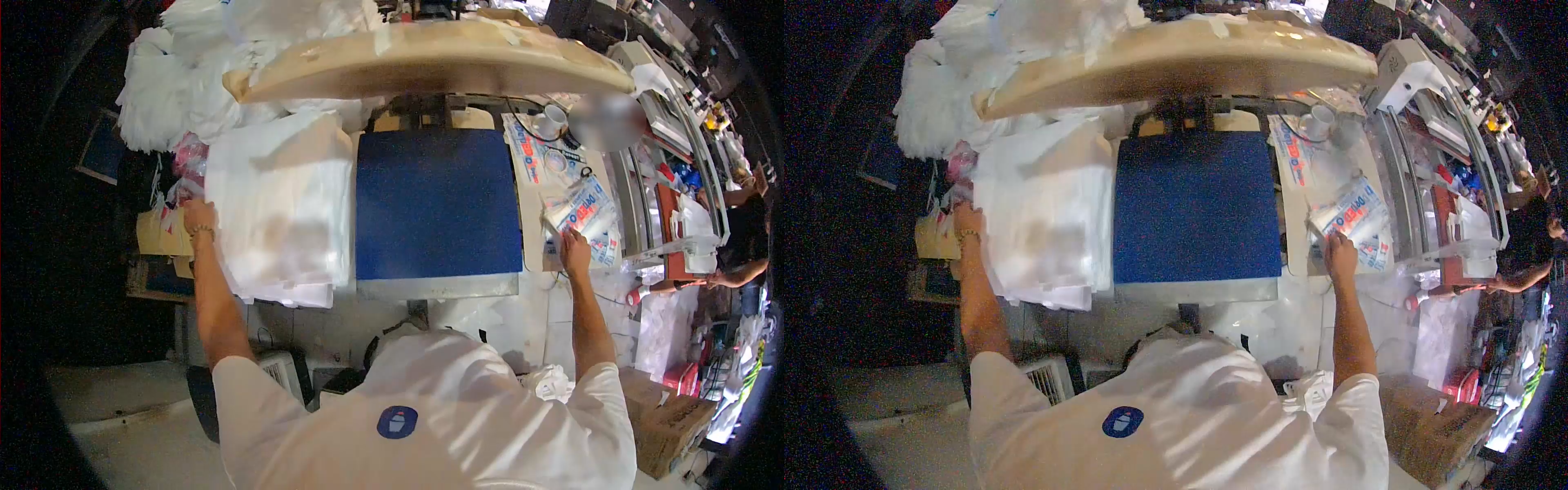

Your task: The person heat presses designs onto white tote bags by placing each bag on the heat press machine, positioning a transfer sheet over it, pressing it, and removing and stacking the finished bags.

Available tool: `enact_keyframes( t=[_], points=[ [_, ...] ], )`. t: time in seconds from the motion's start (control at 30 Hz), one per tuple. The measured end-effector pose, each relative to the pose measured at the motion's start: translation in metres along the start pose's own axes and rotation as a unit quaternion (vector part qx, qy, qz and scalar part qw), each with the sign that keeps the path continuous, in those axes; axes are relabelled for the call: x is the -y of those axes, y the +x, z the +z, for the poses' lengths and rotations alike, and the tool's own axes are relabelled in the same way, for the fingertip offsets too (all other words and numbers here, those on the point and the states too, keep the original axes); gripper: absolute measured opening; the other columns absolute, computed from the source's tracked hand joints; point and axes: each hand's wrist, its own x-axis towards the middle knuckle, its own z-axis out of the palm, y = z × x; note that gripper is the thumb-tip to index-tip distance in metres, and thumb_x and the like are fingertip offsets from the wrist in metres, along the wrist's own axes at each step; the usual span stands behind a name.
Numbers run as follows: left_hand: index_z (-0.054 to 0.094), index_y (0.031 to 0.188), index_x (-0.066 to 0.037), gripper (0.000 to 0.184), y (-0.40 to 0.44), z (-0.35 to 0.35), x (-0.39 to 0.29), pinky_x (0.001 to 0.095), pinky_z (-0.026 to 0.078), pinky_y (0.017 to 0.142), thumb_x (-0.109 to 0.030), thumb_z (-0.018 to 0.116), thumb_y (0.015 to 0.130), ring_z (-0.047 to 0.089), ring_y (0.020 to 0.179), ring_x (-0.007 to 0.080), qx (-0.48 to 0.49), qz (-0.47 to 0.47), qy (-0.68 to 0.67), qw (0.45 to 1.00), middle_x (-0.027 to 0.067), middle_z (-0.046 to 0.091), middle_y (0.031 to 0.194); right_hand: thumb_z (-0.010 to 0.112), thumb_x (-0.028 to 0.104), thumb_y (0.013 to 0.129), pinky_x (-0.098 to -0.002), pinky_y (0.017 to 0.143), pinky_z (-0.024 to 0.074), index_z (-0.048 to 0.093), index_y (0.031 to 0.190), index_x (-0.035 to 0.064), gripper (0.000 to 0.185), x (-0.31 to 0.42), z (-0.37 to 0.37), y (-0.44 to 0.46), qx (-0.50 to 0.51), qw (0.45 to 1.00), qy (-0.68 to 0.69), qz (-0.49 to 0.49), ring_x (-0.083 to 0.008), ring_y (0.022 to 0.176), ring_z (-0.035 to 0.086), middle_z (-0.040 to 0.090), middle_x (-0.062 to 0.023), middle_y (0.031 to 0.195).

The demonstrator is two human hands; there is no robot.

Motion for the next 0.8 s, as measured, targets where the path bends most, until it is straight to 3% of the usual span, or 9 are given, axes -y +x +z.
enact_keyframes(
  t=[0.07,0.17,0.23,0.4,0.5,0.63,0.67,0.7,0.8],
  points=[
    [0.062,0.100,0.002,0.028,-0.023,-0.046,-0.023,0.0418,0.051,0.081,-0.020,0.068,0.083,0.066,0.093,0.0320,0.010,0.048,-0.056,0.997,0.0216,0.067,0.099,0.058,0.012,0.084,-0.0452,0.077,0.0512,0.066,0.096,0.0046,0.016,0.002,-0.005,0.004,0.052,0.998,-0.012,0.036,-0.0361,0.088,0.063,0.066,-0.0179,0.098],
    [0.056,0.113,0.002,0.031,-0.113,-0.165,-0.091,0.0317,0.048,0.084,-0.012,0.065,0.087,0.063,0.093,0.0224,-0.077,0.112,-0.263,0.955,0.0165,0.066,0.104,0.058,0.014,0.082,-0.0480,0.071,0.0487,0.062,0.081,0.0027,0.012,-0.008,0.007,0.003,-0.036,0.999,0.008,0.012,-0.0375,0.081,0.061,0.063,-0.0184,0.083],
    [0.052,0.123,0.002,0.035,-0.184,-0.245,-0.141,0.0297,0.047,0.088,-0.007,0.061,0.091,0.062,0.098,0.0217,0.019,0.063,-0.437,0.897,0.0139,0.065,0.113,0.064,0.017,0.079,-0.0469,0.070,0.0488,0.062,0.080,0.0045,0.012,0.001,-0.006,0.005,-0.021,0.999,0.011,0.039,-0.0365,0.080,0.061,0.063,-0.0160,0.082],
    [0.047,0.132,0.003,0.043,-0.254,-0.274,-0.139,0.0330,0.046,0.096,-0.003,0.061,0.091,0.059,0.108,0.0211,0.034,0.108,-0.649,0.752,0.0151,0.060,0.122,0.069,0.022,0.081,-0.0449,0.073,0.0500,0.068,0.088,0.0052,0.018,-0.009,-0.009,0.005,-0.026,0.989,0.115,0.090,-0.0376,0.085,0.063,0.067,-0.0174,0.088],
    [0.045,0.133,0.003,0.046,-0.284,-0.266,-0.152,0.0340,0.045,0.097,-0.003,0.062,0.091,0.057,0.111,0.0226,0.019,0.023,-0.660,0.751,0.0155,0.059,0.125,0.064,0.023,0.087,-0.0470,0.073,0.0489,0.064,0.094,0.0039,0.021,-0.008,-0.014,-0.003,-0.095,0.960,0.219,0.147,-0.0404,0.083,0.064,0.067,-0.0192,0.087],
    [0.040,0.138,0.000,0.056,-0.299,-0.235,-0.216,0.0335,0.045,0.096,-0.011,0.066,0.090,0.055,0.113,0.0232,0.134,-0.045,-0.674,0.725,0.0205,0.056,0.127,0.057,0.026,0.094,-0.0472,0.073,0.0492,0.056,0.104,0.0034,0.024,0.002,-0.042,-0.005,-0.156,0.937,0.239,0.202,-0.0416,0.085,0.065,0.067,-0.0219,0.090],
    [0.041,0.137,-0.001,0.055,-0.296,-0.205,-0.222,0.0316,0.046,0.093,-0.011,0.067,0.089,0.056,0.110,0.0213,0.125,0.038,-0.666,0.735,0.0186,0.058,0.123,0.058,0.026,0.094,-0.0470,0.072,0.0493,0.056,0.103,0.0030,0.025,0.005,-0.047,-0.009,-0.172,0.927,0.252,0.217,-0.0417,0.086,0.064,0.067,-0.0224,0.092],
    [0.043,0.134,-0.001,0.053,-0.300,-0.201,-0.252,0.0299,0.048,0.090,-0.010,0.068,0.088,0.058,0.107,0.0191,0.159,-0.047,-0.725,0.668,0.0167,0.060,0.120,0.058,0.027,0.094,-0.0467,0.071,0.0495,0.056,0.103,0.0026,0.026,0.007,-0.052,-0.008,-0.189,0.917,0.266,0.230,-0.0418,0.086,0.064,0.066,-0.0228,0.094],
    [0.050,0.126,-0.001,0.048,-0.280,-0.110,-0.308,0.0242,0.044,0.079,-0.012,0.072,0.085,0.053,0.086,0.0111,0.114,0.016,-0.688,0.716,0.0032,0.059,0.093,0.056,0.024,0.096,-0.0396,0.065,0.0524,0.053,0.109,0.0022,0.026,0.010,-0.060,-0.013,-0.188,0.886,0.341,0.252,-0.0317,0.086,0.067,0.068,-0.0196,0.094]
  ],
)
